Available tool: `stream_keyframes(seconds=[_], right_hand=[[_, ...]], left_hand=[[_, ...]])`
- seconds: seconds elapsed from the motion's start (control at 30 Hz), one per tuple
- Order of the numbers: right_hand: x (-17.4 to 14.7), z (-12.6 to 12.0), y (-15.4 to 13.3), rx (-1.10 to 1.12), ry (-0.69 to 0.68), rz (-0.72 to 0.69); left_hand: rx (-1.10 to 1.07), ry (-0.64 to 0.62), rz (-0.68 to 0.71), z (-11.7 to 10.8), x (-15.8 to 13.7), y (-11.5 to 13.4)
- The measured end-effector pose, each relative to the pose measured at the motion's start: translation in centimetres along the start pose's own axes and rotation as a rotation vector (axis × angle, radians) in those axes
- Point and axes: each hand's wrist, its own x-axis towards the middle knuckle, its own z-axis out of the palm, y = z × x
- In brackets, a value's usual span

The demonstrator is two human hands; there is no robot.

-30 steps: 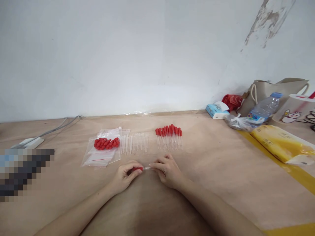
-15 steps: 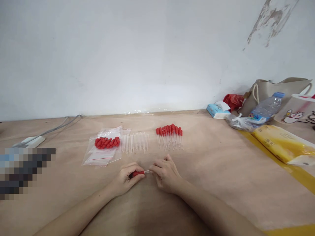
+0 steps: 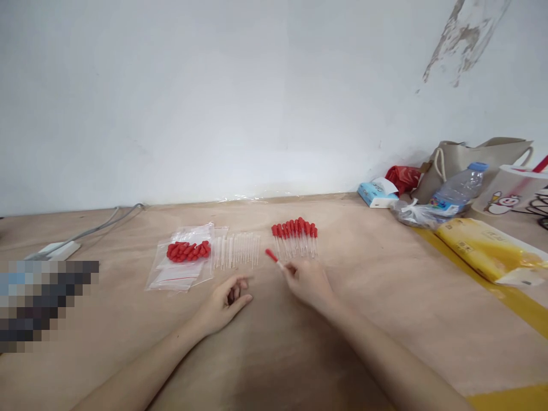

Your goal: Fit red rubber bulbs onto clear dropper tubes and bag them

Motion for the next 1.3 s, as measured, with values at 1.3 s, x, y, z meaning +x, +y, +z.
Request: stream_keyframes(seconds=[1.3], right_hand=[[4.6, 4.2, -3.3, -0.239, 0.056, 0.048]], left_hand=[[0.205, 0.2, 0.06, -1.2, 0.1, 0.7]])
